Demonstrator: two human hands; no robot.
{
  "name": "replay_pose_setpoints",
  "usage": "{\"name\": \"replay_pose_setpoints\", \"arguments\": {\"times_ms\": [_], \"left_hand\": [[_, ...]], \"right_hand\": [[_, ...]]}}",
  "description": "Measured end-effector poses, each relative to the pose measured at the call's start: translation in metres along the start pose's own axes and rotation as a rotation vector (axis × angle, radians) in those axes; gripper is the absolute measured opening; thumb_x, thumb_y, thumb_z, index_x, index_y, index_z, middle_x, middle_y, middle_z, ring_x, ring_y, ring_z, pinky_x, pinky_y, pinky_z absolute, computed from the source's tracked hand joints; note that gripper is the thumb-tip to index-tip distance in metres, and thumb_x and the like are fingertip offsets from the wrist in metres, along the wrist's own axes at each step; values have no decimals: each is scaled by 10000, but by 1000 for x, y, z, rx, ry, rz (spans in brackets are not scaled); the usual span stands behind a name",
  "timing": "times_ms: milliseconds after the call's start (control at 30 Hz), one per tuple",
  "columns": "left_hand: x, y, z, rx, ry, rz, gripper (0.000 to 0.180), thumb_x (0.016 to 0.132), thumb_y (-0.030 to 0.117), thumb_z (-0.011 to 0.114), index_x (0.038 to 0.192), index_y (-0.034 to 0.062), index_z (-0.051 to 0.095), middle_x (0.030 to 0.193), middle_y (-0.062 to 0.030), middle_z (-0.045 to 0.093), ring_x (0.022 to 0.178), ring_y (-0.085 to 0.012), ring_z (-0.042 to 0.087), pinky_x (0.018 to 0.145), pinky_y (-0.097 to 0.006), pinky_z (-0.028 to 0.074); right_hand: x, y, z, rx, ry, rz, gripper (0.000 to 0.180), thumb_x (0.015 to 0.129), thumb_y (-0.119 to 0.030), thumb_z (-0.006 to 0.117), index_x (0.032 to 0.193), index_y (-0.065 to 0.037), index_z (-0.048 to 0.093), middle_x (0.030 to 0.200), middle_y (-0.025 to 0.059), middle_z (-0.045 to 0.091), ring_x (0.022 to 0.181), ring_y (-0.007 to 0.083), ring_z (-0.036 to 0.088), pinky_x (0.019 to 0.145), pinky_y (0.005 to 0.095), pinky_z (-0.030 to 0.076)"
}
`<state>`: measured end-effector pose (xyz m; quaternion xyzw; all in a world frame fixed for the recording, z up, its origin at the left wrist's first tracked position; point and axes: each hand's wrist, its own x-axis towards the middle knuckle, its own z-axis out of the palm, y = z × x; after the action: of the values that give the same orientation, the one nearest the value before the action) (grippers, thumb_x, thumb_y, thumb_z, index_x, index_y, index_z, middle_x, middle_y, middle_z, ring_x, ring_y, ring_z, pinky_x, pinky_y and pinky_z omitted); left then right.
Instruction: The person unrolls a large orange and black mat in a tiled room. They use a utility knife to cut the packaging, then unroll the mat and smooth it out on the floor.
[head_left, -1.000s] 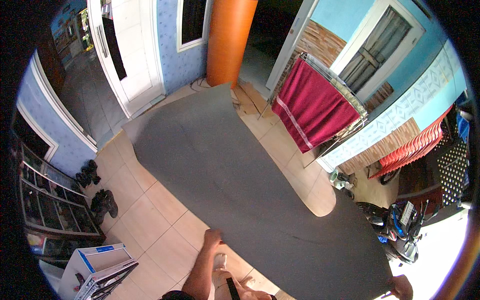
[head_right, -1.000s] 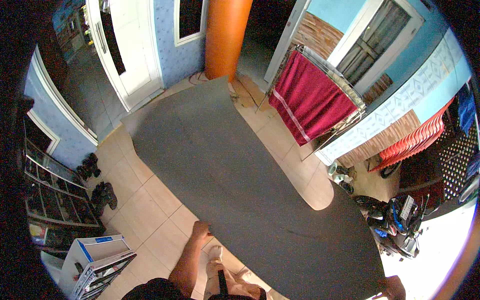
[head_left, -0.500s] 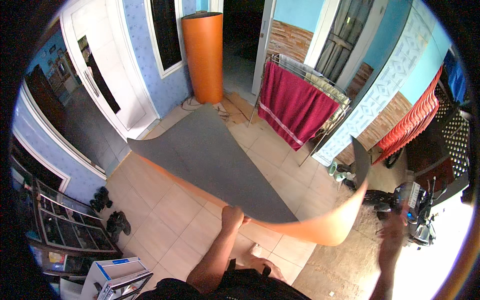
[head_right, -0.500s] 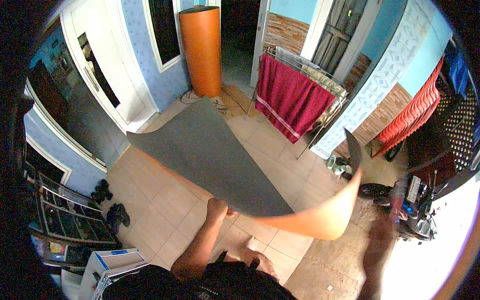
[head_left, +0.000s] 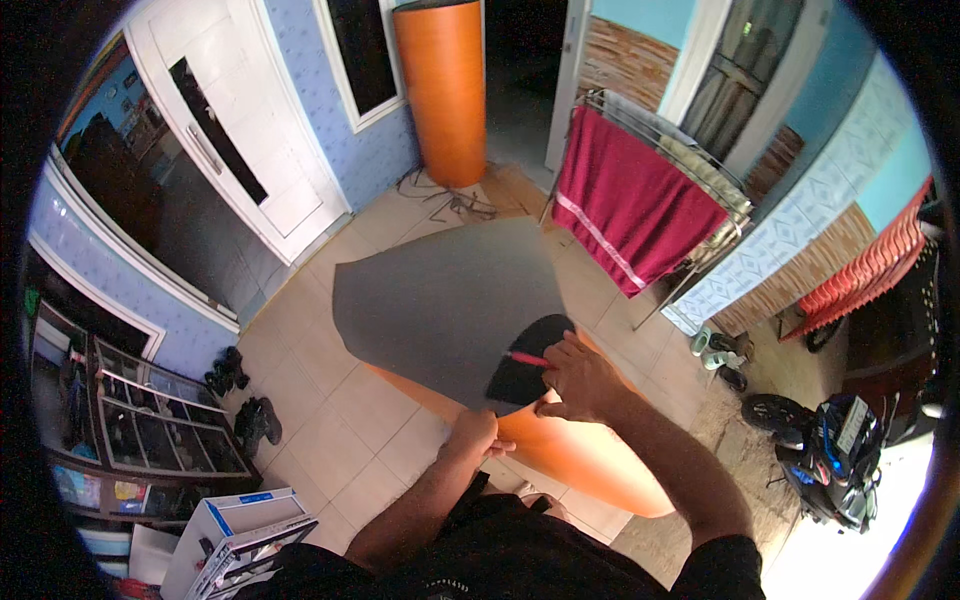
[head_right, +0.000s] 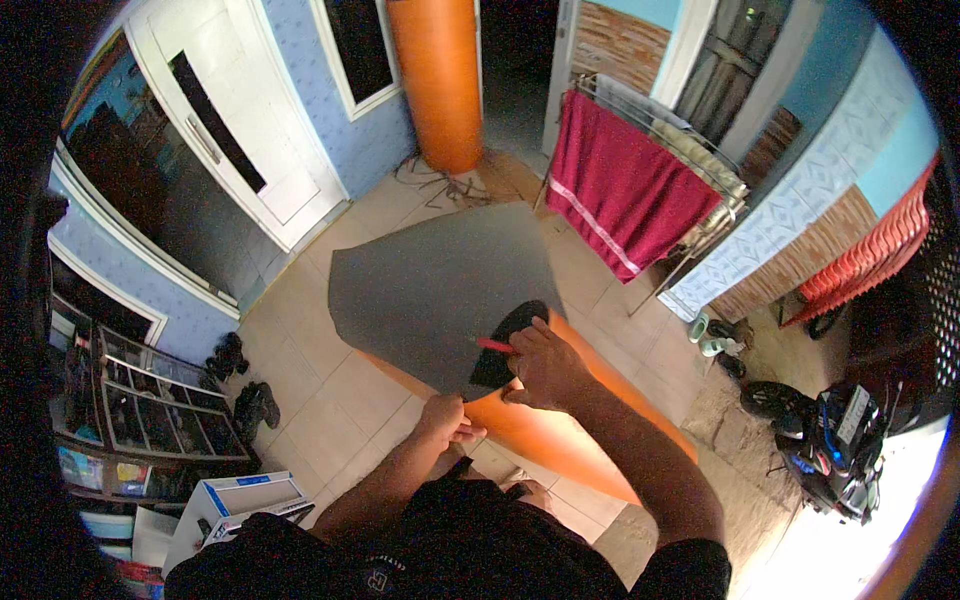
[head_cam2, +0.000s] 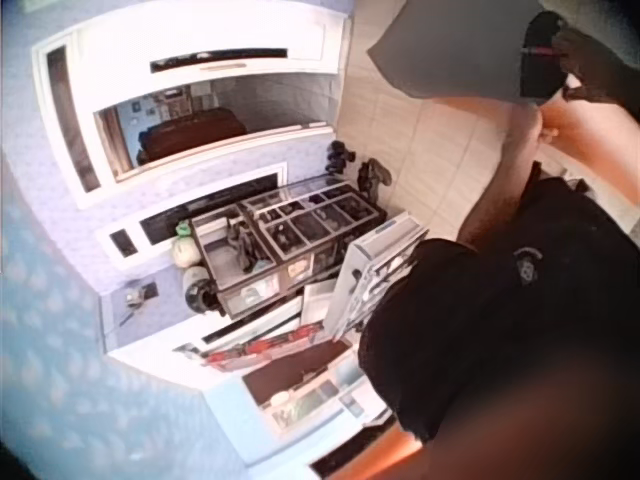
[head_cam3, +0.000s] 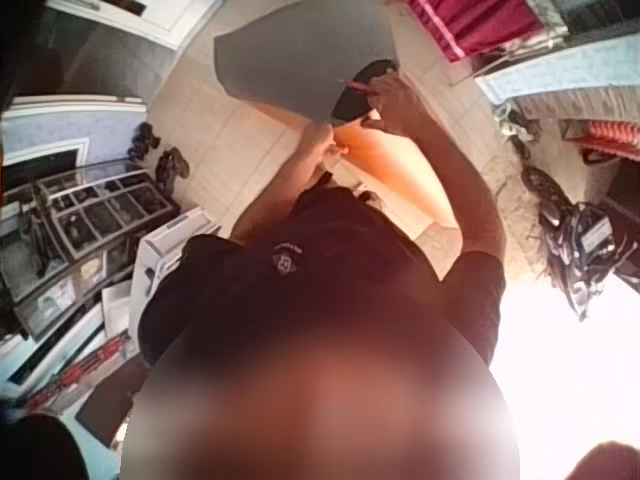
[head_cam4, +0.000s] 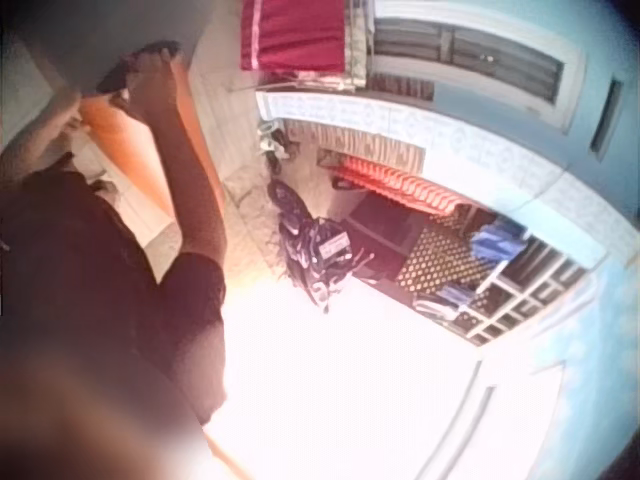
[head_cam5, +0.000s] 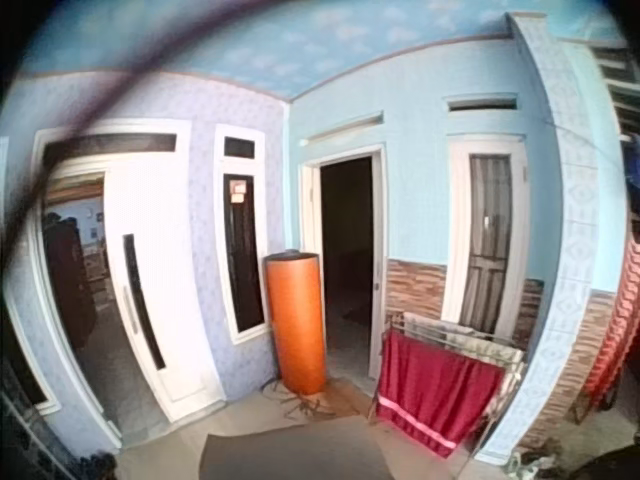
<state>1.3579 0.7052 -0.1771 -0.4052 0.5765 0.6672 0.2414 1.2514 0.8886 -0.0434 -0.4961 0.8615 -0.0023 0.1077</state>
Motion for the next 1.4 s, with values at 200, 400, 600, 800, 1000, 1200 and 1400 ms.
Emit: {"name": "replay_pose_setpoints", "arguments": {"times_ms": [200,400,600,800,1000,1200,1400], "left_hand": [[25,8,-43,-133,-34,-206,472,1031,350,405,1144,-99,494,889,-265,661,637,-306,714,489,-358,581],[81,32,-203,723,59,638,846,825,641,672,1310,-31,502,1255,-243,587,1139,-378,608,1005,-501,461],[236,62,-302,1420,-233,719,855,736,648,730,1346,77,548,1450,-141,491,1394,-314,395,1183,-603,178],[323,128,-322,1475,-186,687,622,808,622,678,1169,116,679,1252,-119,643,1279,-292,530,1174,-611,193],[295,175,-302,1297,-260,801,453,905,513,634,965,69,701,1062,-124,663,1127,-316,599,1131,-504,326],[214,213,-325,761,108,1309,337,822,362,777,839,56,636,841,-133,603,847,-349,594,813,-452,449],[140,270,-369,573,650,1542,592,869,596,637,716,47,480,674,-116,467,631,-332,484,567,-447,355]], "right_hand": [[70,13,-7,131,-357,-94,383,881,-422,665,901,-40,677,995,176,580,844,345,652,690,465,549],[99,23,-61,81,-565,-46,366,925,-422,604,902,-64,680,900,141,588,785,286,668,595,435,563],[90,35,-173,-75,-603,206,354,860,-446,658,743,-113,682,815,87,584,736,230,644,593,392,564],[90,51,-270,-252,-329,406,296,745,-385,780,765,-103,692,859,91,619,770,263,640,640,430,547],[75,62,-329,92,130,782,280,783,-314,808,822,-56,706,1108,118,611,906,263,652,741,380,541],[49,92,-420,-54,157,673,220,753,-104,845,937,-52,735,1389,102,576,1115,250,630,857,340,535],[20,137,-446,195,309,523,129,788,-39,805,892,-21,731,1142,45,644,1057,169,598,897,307,455]]}}
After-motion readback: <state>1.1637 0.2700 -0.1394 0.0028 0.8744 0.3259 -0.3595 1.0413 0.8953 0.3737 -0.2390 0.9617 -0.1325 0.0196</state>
